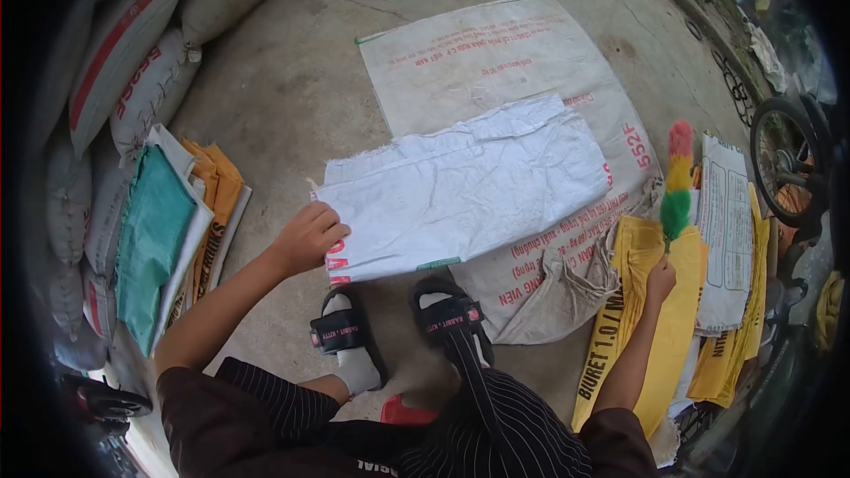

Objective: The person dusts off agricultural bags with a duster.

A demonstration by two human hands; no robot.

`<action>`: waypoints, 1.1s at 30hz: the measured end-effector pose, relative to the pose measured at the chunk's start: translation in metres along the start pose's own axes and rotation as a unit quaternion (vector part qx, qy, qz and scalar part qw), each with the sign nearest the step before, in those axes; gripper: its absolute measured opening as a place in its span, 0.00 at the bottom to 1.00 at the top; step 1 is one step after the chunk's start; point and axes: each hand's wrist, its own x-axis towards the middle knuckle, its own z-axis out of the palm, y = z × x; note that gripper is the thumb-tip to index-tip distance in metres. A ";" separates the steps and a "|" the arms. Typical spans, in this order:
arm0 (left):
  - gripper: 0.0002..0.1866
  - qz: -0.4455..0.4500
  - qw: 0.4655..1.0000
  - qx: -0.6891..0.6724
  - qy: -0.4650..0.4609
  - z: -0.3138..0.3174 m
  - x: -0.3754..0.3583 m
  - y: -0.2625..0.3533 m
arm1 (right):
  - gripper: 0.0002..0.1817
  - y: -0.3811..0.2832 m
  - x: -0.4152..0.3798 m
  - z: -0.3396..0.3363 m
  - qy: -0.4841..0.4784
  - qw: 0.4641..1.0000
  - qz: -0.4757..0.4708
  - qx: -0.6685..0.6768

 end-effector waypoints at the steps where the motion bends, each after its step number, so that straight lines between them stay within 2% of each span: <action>1: 0.09 0.005 1.000 -0.013 0.013 -0.020 0.005 -0.001 | 0.27 0.013 -0.008 0.015 0.026 0.998 -0.036 0.034; 4: 0.11 -0.026 0.994 -0.013 0.104 -0.079 0.026 0.003 | 0.24 -0.002 -0.076 0.010 -0.058 0.994 -0.070 0.065; 6: 0.12 -0.095 0.987 -0.026 0.128 -0.124 0.028 -0.003 | 0.23 0.009 -0.109 0.025 -0.042 0.988 -0.121 0.083; 8: 0.13 -0.129 0.950 0.018 0.284 -0.173 0.023 -0.009 | 0.23 0.004 -0.144 0.023 -0.045 0.986 -0.135 0.089; 10: 0.10 -0.190 0.909 0.113 0.353 -0.228 -0.005 -0.011 | 0.23 0.005 -0.158 0.021 -0.048 0.982 -0.149 0.106; 12: 0.10 -0.336 0.850 0.120 0.387 -0.273 -0.056 -0.020 | 0.22 -0.001 -0.169 0.014 -0.073 0.974 -0.163 0.139; 14: 0.10 -0.507 0.753 0.134 0.398 -0.313 -0.119 -0.014 | 0.21 -0.035 -0.184 -0.026 -0.084 0.967 -0.204 0.128; 16: 0.15 -0.541 0.683 0.229 0.434 -0.332 -0.218 -0.041 | 0.21 -0.048 -0.185 -0.036 -0.107 0.957 -0.261 0.070; 17: 0.17 -0.561 0.668 0.211 0.441 -0.341 -0.286 -0.064 | 0.21 -0.051 -0.183 -0.035 -0.103 0.954 -0.266 0.090; 18: 0.19 -0.580 0.653 0.192 0.447 -0.345 -0.350 -0.082 | 0.20 -0.068 -0.191 -0.047 -0.077 0.949 -0.300 0.063; 20: 0.20 -0.651 0.592 0.235 0.412 -0.345 -0.424 -0.077 | 0.18 -0.092 -0.205 -0.065 -0.074 0.934 -0.347 0.051; 23: 0.20 -0.699 0.565 0.248 0.361 -0.316 -0.556 -0.103 | 0.18 -0.127 -0.246 -0.047 -0.086 0.926 -0.362 0.067; 25: 0.20 -0.735 0.535 0.279 0.310 -0.288 -0.610 -0.108 | 0.18 -0.157 -0.272 -0.034 -0.091 0.919 -0.376 0.081; 27: 0.21 -0.764 0.502 0.278 0.296 -0.265 -0.629 -0.095 | 0.18 -0.195 -0.286 -0.019 -0.093 0.907 -0.399 0.093; 29: 0.24 -0.812 0.425 0.216 0.337 -0.255 -0.605 -0.087 | 0.17 -0.235 -0.298 0.000 -0.097 0.896 -0.421 0.106; 30: 0.24 -0.813 0.424 0.215 0.336 -0.252 -0.598 -0.095 | 0.17 -0.246 -0.305 0.008 -0.101 0.892 -0.427 0.107; 32: 0.29 -0.849 0.289 0.352 0.266 -0.230 -0.582 -0.106 | 0.17 -0.256 -0.312 0.015 -0.111 0.886 -0.440 0.095; 33: 0.30 -0.829 0.302 0.386 0.268 -0.217 -0.565 -0.112 | 0.17 -0.258 -0.310 0.014 -0.115 0.883 -0.448 0.083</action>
